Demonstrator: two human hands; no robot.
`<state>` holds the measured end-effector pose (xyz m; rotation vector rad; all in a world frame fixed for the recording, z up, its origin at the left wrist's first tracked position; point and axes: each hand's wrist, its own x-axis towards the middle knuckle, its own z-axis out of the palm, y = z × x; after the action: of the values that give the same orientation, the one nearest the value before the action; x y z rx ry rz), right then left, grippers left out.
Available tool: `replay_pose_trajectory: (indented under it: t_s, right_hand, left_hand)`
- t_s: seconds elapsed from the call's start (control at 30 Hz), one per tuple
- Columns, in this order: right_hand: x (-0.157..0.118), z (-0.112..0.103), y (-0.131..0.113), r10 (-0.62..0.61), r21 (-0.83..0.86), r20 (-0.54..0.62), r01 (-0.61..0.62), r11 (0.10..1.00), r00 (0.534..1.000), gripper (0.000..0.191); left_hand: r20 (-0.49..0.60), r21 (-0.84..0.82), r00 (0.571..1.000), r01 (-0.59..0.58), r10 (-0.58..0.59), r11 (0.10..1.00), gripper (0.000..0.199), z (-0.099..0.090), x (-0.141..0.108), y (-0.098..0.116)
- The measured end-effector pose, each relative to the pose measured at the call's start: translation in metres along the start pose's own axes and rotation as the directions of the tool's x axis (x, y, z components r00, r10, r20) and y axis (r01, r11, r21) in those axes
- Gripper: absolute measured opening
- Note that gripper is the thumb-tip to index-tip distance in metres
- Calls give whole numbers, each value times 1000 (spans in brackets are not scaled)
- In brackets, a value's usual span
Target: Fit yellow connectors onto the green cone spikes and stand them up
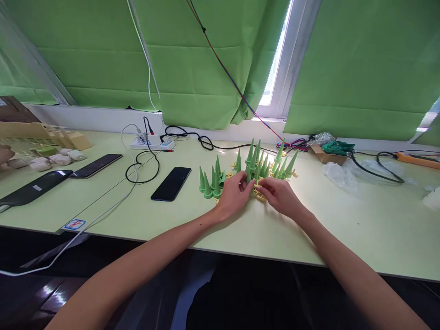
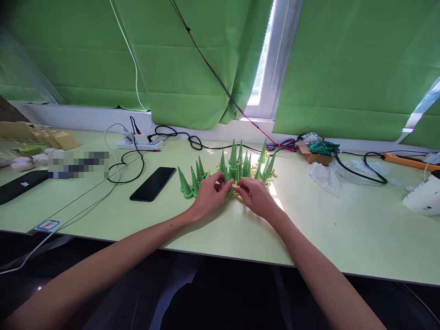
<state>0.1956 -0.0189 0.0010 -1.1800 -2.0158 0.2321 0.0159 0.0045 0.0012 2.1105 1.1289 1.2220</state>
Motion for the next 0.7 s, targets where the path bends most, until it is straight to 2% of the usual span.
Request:
replay_pose_trajectory:
  t_s: [0.37, 0.7]
  right_hand:
    - [0, 2, 3, -11, -62, 22, 12, 998, 1000, 32]
    - [0, 1, 1, 16, -77, 39, -13, 997, 999, 38]
  left_hand:
    - [33, -29, 999, -39, 40, 999, 30, -3, -1, 3]
    - [42, -27, 999, 1, 0, 1000, 31, -3, 0, 4]
